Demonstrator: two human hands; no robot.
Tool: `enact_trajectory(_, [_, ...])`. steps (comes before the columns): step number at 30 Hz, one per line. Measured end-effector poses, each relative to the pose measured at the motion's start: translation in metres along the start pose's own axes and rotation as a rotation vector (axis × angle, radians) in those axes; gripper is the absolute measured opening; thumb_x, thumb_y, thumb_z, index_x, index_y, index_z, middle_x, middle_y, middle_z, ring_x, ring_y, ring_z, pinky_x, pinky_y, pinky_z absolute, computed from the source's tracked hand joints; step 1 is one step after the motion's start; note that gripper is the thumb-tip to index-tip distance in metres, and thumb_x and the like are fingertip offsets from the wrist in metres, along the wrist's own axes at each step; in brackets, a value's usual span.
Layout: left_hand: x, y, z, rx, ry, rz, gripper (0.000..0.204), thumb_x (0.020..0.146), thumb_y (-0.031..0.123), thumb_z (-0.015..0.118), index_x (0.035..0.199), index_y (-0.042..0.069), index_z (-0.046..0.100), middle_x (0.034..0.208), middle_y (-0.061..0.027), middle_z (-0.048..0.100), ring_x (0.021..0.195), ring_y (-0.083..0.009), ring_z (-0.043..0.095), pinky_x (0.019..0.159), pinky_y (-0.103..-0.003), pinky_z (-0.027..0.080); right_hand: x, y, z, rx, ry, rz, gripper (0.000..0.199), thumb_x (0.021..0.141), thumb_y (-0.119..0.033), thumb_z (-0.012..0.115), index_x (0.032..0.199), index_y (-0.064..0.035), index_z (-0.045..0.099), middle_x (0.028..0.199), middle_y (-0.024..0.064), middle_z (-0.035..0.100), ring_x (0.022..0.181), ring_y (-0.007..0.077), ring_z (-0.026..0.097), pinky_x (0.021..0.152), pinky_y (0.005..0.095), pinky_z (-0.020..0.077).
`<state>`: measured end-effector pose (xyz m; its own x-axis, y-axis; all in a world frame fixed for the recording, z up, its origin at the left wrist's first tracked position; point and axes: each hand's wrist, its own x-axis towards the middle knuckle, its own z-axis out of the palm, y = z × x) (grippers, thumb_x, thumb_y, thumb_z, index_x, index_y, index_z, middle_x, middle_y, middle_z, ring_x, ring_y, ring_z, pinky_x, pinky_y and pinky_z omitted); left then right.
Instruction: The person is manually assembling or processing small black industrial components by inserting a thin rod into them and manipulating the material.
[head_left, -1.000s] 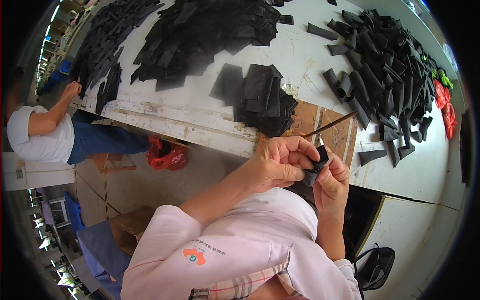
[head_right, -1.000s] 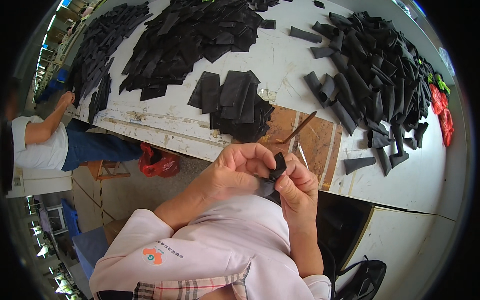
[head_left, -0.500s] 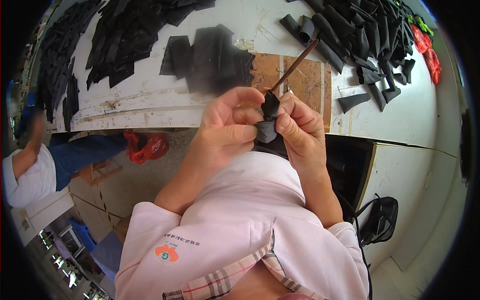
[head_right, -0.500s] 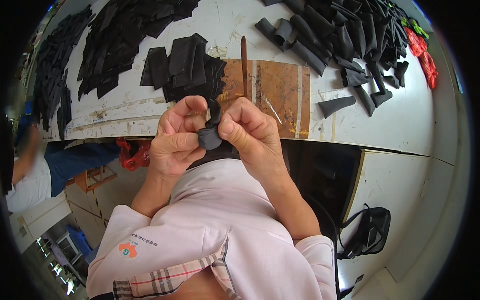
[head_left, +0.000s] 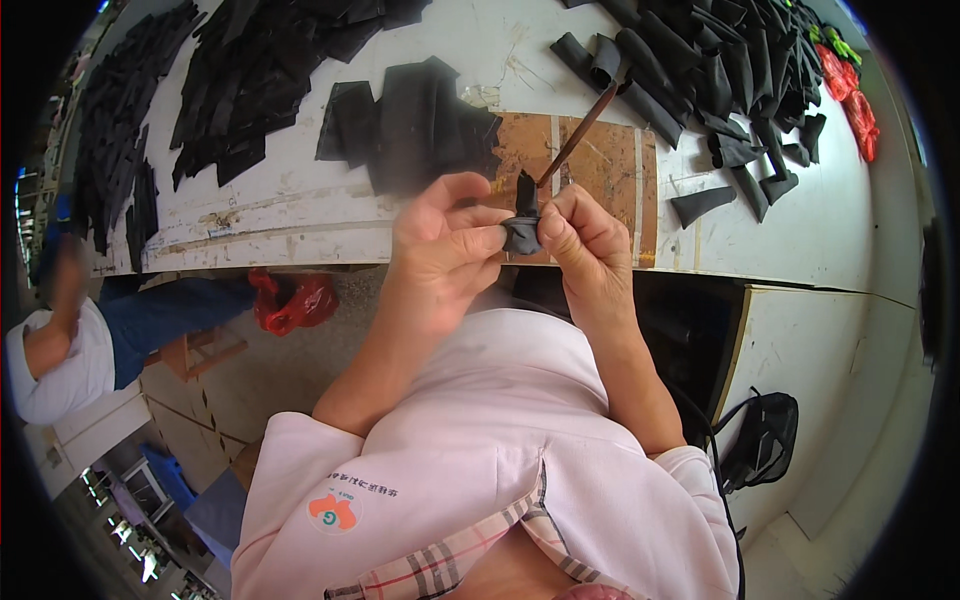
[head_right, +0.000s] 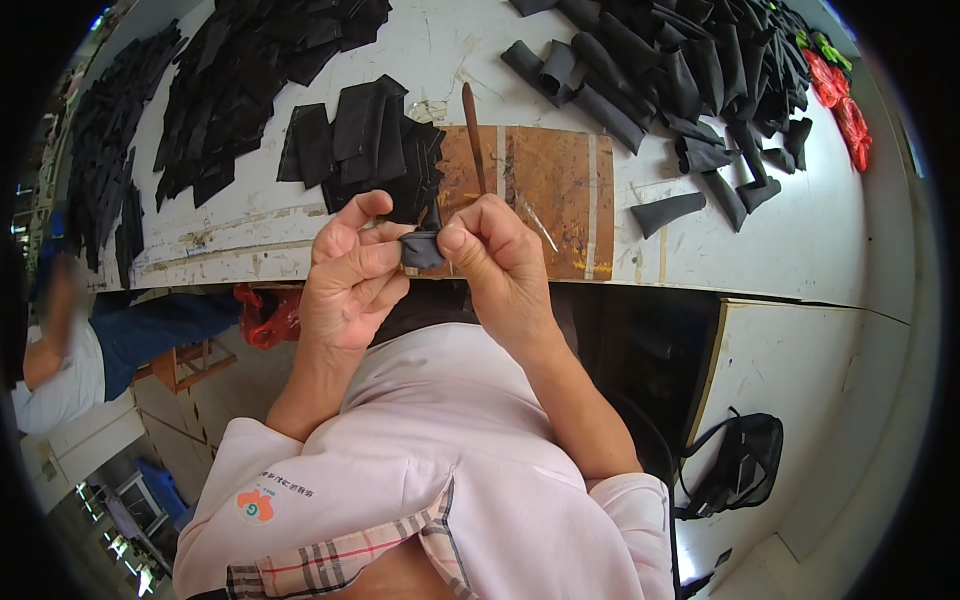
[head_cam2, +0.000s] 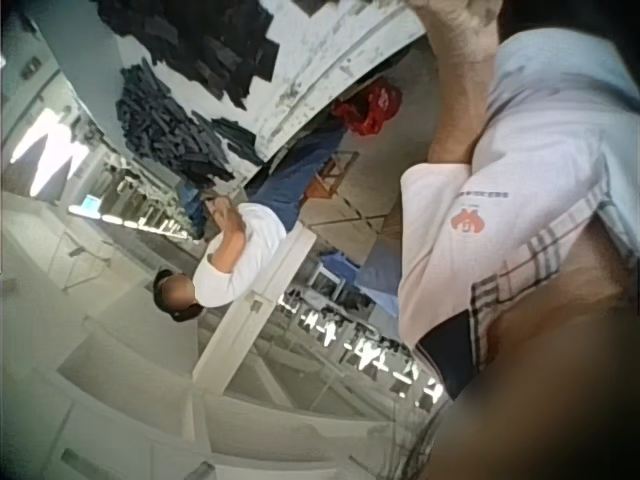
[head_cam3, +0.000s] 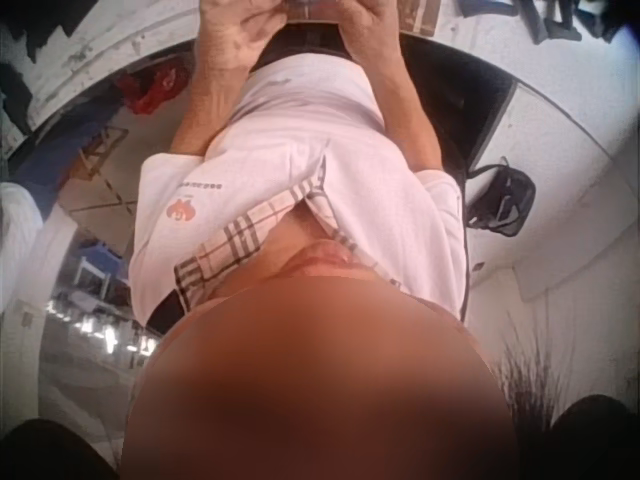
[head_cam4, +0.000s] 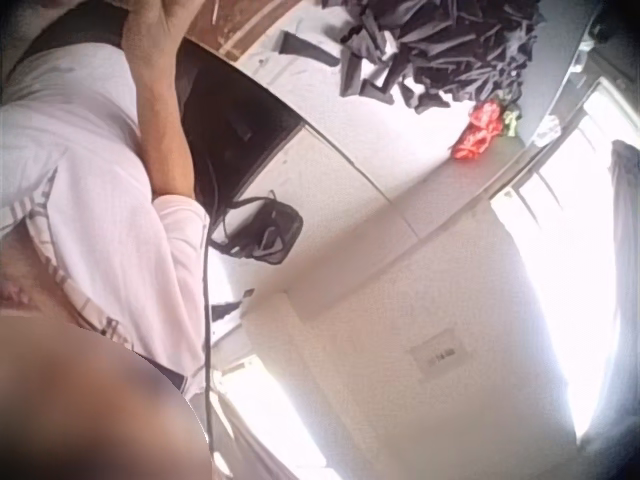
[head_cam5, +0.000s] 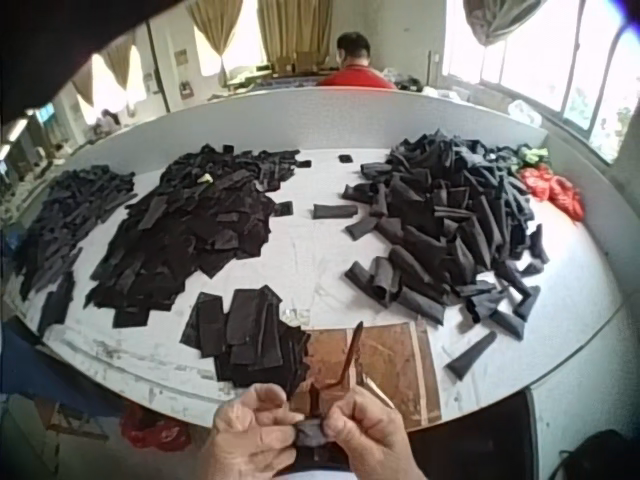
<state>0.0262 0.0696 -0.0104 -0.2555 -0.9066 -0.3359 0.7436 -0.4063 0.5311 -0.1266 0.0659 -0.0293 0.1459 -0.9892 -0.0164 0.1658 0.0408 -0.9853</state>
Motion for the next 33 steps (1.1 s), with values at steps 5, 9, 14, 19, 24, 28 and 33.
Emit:
enact_trajectory(5, [-0.004, 0.000, 0.004, -0.510, -0.370, -0.422, 0.042, 0.072, -0.006, 0.052, 0.112, 0.000, 0.042, 0.081, -0.0072, 0.056, 0.043, -0.0023, 0.039, 0.036, -0.015, 0.027, 0.002, 0.002, -0.003, 0.280, -0.127, -0.026, 0.017, 0.083, -0.016, 0.056, 0.073, -0.0032, 0.053, 0.082, 0.0000, 0.046, 0.066, 0.0067, 0.043, 0.059, 0.0196, 0.0384])
enact_trajectory(9, [-0.004, 0.011, 0.028, 0.551, -0.123, 0.136, 0.043, 0.075, -0.005, 0.051, 0.116, -0.003, 0.039, 0.081, -0.0069, 0.058, 0.048, -0.0013, 0.044, 0.039, -0.013, 0.031, 0.011, -0.010, -0.006, 0.450, -0.137, -0.076, 0.015, 0.083, -0.015, 0.056, 0.076, -0.0022, 0.053, 0.091, 0.0042, 0.049, 0.076, 0.0092, 0.049, 0.064, 0.0203, 0.0405])
enact_trajectory(14, [0.011, 0.026, 0.051, 0.436, -0.183, 0.177, 0.034, 0.077, -0.004, 0.050, 0.111, -0.003, 0.044, 0.075, -0.0067, 0.058, 0.046, -0.0011, 0.042, 0.038, -0.013, 0.029, 0.021, -0.063, -0.007, 0.069, -0.044, -0.330, 0.016, 0.084, -0.014, 0.055, 0.075, -0.0008, 0.052, 0.072, 0.0024, 0.053, 0.066, 0.0074, 0.048, 0.058, 0.0188, 0.0399])
enact_trajectory(19, [0.058, 0.041, 0.049, -0.357, -0.438, -0.243, 0.026, 0.080, 0.000, 0.046, 0.106, 0.000, 0.047, 0.069, -0.0049, 0.054, 0.037, -0.0021, 0.030, 0.035, -0.017, 0.023, 0.067, -0.093, -0.019, -0.051, -0.063, 0.044, 0.026, 0.086, -0.024, 0.052, 0.072, -0.0017, 0.054, 0.061, -0.0013, 0.048, 0.054, 0.0053, 0.042, 0.049, 0.0181, 0.0351])
enact_trajectory(24, [0.074, -0.003, 0.007, -0.256, -0.351, -0.323, 0.026, 0.080, 0.003, 0.051, 0.104, -0.002, 0.046, 0.082, -0.0067, 0.060, 0.035, 0.0007, 0.029, 0.034, -0.015, 0.019, 0.058, -0.018, -0.039, 0.369, -0.117, 0.369, 0.027, 0.087, -0.028, 0.051, 0.075, -0.0041, 0.055, 0.066, -0.0006, 0.049, 0.061, 0.0072, 0.044, 0.058, 0.0208, 0.0376])
enact_trajectory(28, [0.070, 0.006, 0.022, 0.129, -0.231, 0.080, 0.040, 0.076, 0.008, 0.062, 0.110, -0.002, 0.042, 0.072, -0.0044, 0.056, 0.041, -0.0019, 0.035, 0.036, -0.014, 0.025, 0.069, -0.022, -0.042, 0.080, -0.182, 0.147, 0.027, 0.086, -0.027, 0.052, 0.074, -0.0037, 0.054, 0.067, -0.0007, 0.052, 0.063, 0.0065, 0.046, 0.059, 0.0206, 0.0382])
enact_trajectory(33, [0.055, 0.011, 0.041, 0.503, -0.342, 0.316, 0.040, 0.079, 0.013, 0.061, 0.111, -0.003, 0.042, 0.075, -0.0065, 0.058, 0.049, -0.0047, 0.044, 0.044, -0.014, 0.034, 0.078, -0.040, -0.042, 0.033, -0.335, -0.024, 0.024, 0.085, -0.024, 0.054, 0.075, -0.0024, 0.054, 0.065, -0.0013, 0.052, 0.060, 0.0052, 0.045, 0.055, 0.0192, 0.0386])
